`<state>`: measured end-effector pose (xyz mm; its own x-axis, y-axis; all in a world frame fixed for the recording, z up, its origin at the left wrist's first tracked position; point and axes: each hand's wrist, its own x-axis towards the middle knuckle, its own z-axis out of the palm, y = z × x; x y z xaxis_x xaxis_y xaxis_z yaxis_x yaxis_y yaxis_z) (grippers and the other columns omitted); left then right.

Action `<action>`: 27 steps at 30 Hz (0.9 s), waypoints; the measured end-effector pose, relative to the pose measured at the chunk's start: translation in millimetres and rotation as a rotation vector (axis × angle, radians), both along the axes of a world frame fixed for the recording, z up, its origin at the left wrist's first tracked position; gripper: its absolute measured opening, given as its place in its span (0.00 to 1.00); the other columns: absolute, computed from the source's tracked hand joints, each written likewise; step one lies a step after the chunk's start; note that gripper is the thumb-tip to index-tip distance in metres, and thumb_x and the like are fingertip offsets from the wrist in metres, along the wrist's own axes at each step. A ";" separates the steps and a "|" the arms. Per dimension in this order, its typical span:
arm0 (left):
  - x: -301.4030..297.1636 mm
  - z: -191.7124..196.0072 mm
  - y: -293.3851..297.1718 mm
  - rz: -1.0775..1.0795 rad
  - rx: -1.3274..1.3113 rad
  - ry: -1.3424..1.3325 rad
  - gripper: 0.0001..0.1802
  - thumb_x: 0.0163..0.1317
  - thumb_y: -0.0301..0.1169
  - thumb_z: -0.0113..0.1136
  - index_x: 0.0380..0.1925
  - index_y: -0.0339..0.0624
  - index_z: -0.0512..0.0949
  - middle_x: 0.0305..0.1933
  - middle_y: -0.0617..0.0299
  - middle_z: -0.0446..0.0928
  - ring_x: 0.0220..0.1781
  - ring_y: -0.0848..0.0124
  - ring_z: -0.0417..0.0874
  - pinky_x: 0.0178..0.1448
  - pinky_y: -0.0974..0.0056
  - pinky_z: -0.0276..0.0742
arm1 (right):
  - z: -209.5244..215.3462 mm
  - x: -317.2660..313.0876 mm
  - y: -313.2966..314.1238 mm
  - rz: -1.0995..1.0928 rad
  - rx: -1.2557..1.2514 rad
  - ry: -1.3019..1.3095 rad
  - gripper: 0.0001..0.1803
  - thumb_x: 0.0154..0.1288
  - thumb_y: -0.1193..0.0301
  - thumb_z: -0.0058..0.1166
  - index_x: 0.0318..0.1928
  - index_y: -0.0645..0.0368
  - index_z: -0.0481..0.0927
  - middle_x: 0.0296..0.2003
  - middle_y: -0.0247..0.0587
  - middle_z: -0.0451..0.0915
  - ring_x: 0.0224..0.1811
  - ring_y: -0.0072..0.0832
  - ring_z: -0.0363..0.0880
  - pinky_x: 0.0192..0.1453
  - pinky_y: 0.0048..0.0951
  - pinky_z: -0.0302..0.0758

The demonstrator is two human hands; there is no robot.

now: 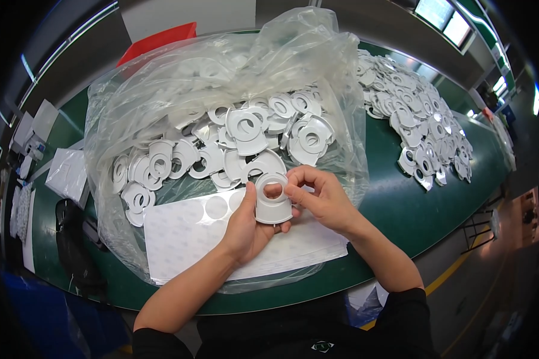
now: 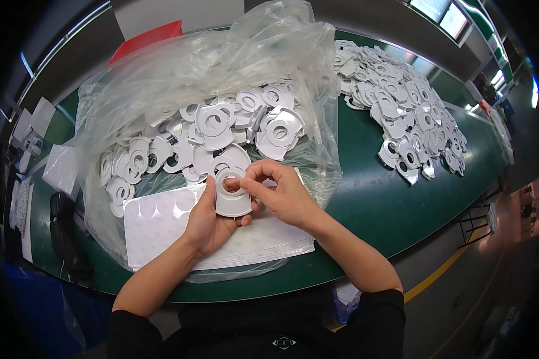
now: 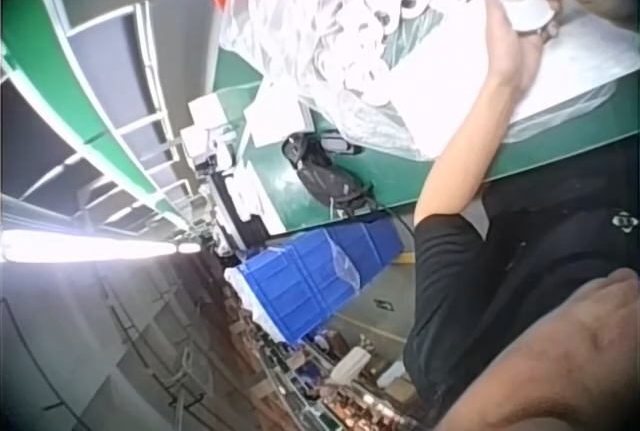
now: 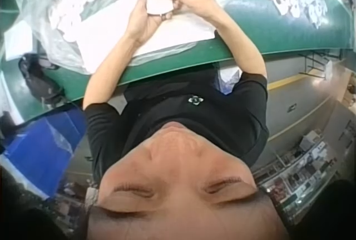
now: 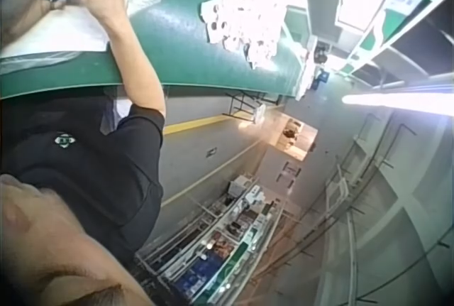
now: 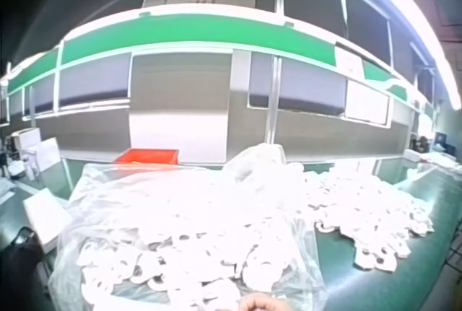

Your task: Applying circular adhesive stickers to white plastic components at a factory assembly station.

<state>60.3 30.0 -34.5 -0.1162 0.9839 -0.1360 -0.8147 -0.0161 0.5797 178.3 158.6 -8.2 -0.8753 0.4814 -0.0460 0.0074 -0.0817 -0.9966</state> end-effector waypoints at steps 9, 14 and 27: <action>-1.1 -1.7 0.3 -0.004 -0.002 -0.010 0.32 0.71 0.54 0.19 0.53 0.42 0.66 0.48 0.57 0.71 0.46 0.64 0.75 0.39 0.63 0.70 | 4.5 -0.3 -3.3 -0.023 0.036 -0.016 0.08 0.63 0.72 0.56 0.35 0.64 0.74 0.35 0.32 0.74 0.24 0.15 0.73 0.28 0.17 0.71; -0.4 -2.2 0.7 -0.002 0.016 -0.034 0.31 0.71 0.54 0.19 0.50 0.42 0.67 0.48 0.56 0.71 0.45 0.64 0.75 0.38 0.62 0.70 | 3.8 0.2 -5.8 -0.039 0.125 0.007 0.07 0.63 0.72 0.55 0.34 0.64 0.74 0.37 0.34 0.73 0.23 0.17 0.74 0.27 0.17 0.71; -0.1 -1.2 -0.3 0.000 0.022 -0.032 0.32 0.71 0.54 0.19 0.51 0.43 0.67 0.48 0.56 0.71 0.45 0.64 0.75 0.39 0.63 0.70 | 6.2 -0.7 -6.7 -0.195 0.575 0.047 0.10 0.58 0.72 0.58 0.39 0.64 0.78 0.34 0.35 0.78 0.31 0.17 0.76 0.28 0.20 0.73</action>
<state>60.2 29.7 -35.7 -0.1122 0.9866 -0.1185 -0.8328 -0.0283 0.5529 177.6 151.9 -2.0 -0.7635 0.5691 0.3053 0.0013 0.4740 -0.8805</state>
